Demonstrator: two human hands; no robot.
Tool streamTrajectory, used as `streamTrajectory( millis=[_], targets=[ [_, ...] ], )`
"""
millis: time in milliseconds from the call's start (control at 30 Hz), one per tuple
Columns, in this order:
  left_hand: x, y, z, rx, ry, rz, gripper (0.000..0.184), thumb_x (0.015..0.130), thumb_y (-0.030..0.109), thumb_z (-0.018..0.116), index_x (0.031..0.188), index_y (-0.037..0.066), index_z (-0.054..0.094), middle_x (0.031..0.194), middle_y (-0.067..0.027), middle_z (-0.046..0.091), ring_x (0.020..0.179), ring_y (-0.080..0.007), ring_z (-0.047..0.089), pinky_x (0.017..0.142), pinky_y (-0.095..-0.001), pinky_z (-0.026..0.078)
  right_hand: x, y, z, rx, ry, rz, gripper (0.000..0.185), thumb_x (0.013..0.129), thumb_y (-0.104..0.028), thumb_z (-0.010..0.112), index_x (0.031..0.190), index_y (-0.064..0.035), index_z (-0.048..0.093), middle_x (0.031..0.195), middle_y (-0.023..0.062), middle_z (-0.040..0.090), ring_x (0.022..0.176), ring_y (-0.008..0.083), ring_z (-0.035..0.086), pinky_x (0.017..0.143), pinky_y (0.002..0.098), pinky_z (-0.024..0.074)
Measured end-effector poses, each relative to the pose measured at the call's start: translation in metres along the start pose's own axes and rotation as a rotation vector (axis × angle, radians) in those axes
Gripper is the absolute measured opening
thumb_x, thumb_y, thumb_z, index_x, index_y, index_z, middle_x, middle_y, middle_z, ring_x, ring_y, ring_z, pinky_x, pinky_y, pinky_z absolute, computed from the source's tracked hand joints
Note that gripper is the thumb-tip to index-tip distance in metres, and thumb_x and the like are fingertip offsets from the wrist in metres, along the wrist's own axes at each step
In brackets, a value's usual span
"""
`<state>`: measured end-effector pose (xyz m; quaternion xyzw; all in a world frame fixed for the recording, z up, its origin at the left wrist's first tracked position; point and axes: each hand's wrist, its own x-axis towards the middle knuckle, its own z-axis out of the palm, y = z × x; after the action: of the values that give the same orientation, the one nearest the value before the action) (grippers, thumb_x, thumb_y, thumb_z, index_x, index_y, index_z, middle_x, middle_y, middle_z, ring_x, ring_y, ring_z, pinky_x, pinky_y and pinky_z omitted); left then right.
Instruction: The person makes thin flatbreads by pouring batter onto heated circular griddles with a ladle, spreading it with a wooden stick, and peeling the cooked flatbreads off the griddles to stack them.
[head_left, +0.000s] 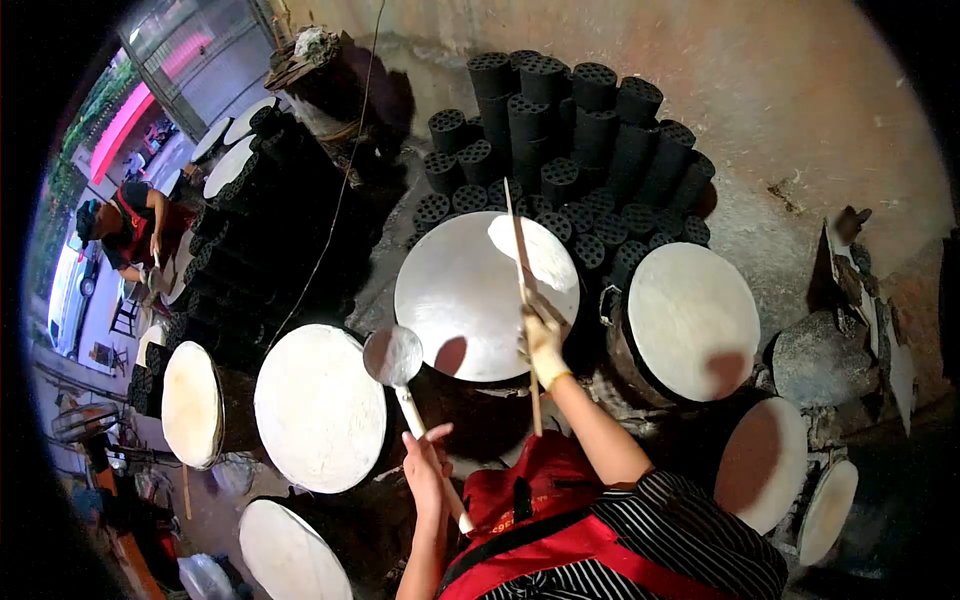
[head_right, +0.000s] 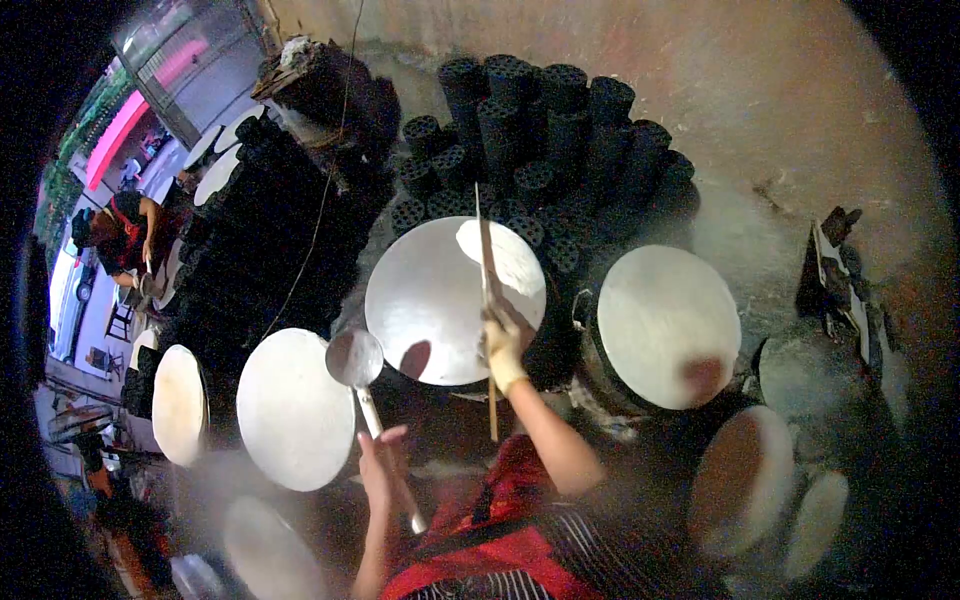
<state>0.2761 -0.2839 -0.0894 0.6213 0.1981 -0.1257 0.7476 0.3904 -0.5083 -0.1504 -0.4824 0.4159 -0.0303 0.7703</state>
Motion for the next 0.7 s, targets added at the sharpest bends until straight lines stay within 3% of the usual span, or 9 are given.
streamTrajectory(
  millis=[67,133,200,300,333,433,533,600,700],
  targets=[
    [-0.011,-0.005,-0.018,-0.001,0.012,-0.068,0.059,0.094,0.047,0.032,0.089,-0.002,0.064,0.055,0.0059,0.031,0.047,-0.0047,0.025,0.043,-0.0206,0.02,0.014,0.053,-0.036,0.165,-0.021,-0.277,0.031,0.087,-0.013,0.055,0.118,-0.0135,0.055,0.065,-0.0019,0.056,0.041,0.0044,0.042,0.032,0.0184,0.033],
    [-0.016,-0.008,-0.033,0.041,-0.027,-0.072,0.051,0.094,0.041,0.037,0.082,-0.002,0.062,0.053,0.0065,0.031,0.044,-0.0048,0.024,0.042,-0.021,0.02,-0.015,0.076,-0.047,0.262,0.109,-0.358,0.032,0.087,-0.008,0.053,0.119,-0.0119,0.054,0.076,-0.0015,0.06,0.043,0.0035,0.043,0.034,0.017,0.034],
    [-0.019,-0.019,-0.047,0.038,-0.031,-0.07,0.046,0.094,0.036,0.04,0.079,-0.001,0.062,0.052,0.0067,0.031,0.043,-0.0045,0.025,0.042,-0.0212,0.02,-0.007,0.11,-0.038,0.229,0.145,-0.444,0.037,0.087,-0.012,0.055,0.123,-0.02,0.051,0.059,-0.0035,0.052,0.034,0.0043,0.036,0.028,0.0207,0.0295],
    [-0.022,-0.027,-0.06,0.002,0.006,-0.058,0.034,0.092,0.026,0.048,0.075,0.0,0.061,0.052,0.0073,0.033,0.043,-0.0029,0.027,0.041,-0.0205,0.021,0.025,0.118,-0.004,0.486,-0.005,-0.344,0.029,0.086,-0.013,0.058,0.114,-0.0164,0.058,0.07,-0.0037,0.055,0.035,0.0052,0.036,0.03,0.022,0.0304],
    [-0.022,-0.032,-0.064,-0.027,0.008,-0.042,0.032,0.092,0.025,0.049,0.075,0.001,0.061,0.052,0.0073,0.034,0.044,-0.0026,0.027,0.041,-0.0203,0.02,0.032,0.111,0.01,0.372,0.015,-0.355,0.026,0.086,-0.015,0.057,0.112,-0.0159,0.059,0.069,-0.0032,0.055,0.035,0.0058,0.037,0.03,0.0224,0.0306],
    [-0.021,-0.039,-0.072,-0.019,0.029,-0.001,0.024,0.09,0.021,0.053,0.082,0.001,0.064,0.051,0.0074,0.036,0.044,-0.0019,0.028,0.04,-0.0197,0.021,-0.007,0.055,0.044,-0.121,0.113,-0.222,0.025,0.088,-0.017,0.052,0.112,-0.0129,0.059,0.059,-0.0019,0.05,0.035,0.0081,0.038,0.029,0.0239,0.0309],
    [-0.021,-0.034,-0.078,-0.051,0.02,0.006,0.024,0.091,0.023,0.051,0.093,0.003,0.064,0.056,0.0063,0.041,0.045,-0.0023,0.031,0.041,-0.019,0.024,0.003,0.05,0.02,-0.298,-0.112,-0.293,0.031,0.086,-0.011,0.048,0.117,-0.0145,0.055,0.055,-0.0018,0.047,0.033,0.0087,0.037,0.028,0.0239,0.0312],
    [-0.022,-0.031,-0.081,-0.079,0.04,0.014,0.028,0.092,0.027,0.047,0.102,0.005,0.062,0.063,0.0046,0.045,0.047,-0.003,0.035,0.042,-0.0186,0.027,-0.042,0.018,-0.01,-0.188,-0.253,-0.034,0.042,0.084,-0.003,0.042,0.122,-0.018,0.051,0.054,-0.0022,0.047,0.031,0.0081,0.035,0.027,0.0216,0.0319],
    [-0.025,-0.029,-0.085,-0.066,0.109,-0.001,0.04,0.095,0.037,0.036,0.126,0.014,0.048,0.08,-0.0006,0.051,0.053,-0.0064,0.043,0.045,-0.0191,0.034,-0.01,0.054,-0.057,-0.089,-0.029,-0.228,0.037,0.086,-0.008,0.049,0.121,-0.0195,0.054,0.052,-0.0028,0.048,0.033,0.0067,0.037,0.028,0.0224,0.028]
  ],
)
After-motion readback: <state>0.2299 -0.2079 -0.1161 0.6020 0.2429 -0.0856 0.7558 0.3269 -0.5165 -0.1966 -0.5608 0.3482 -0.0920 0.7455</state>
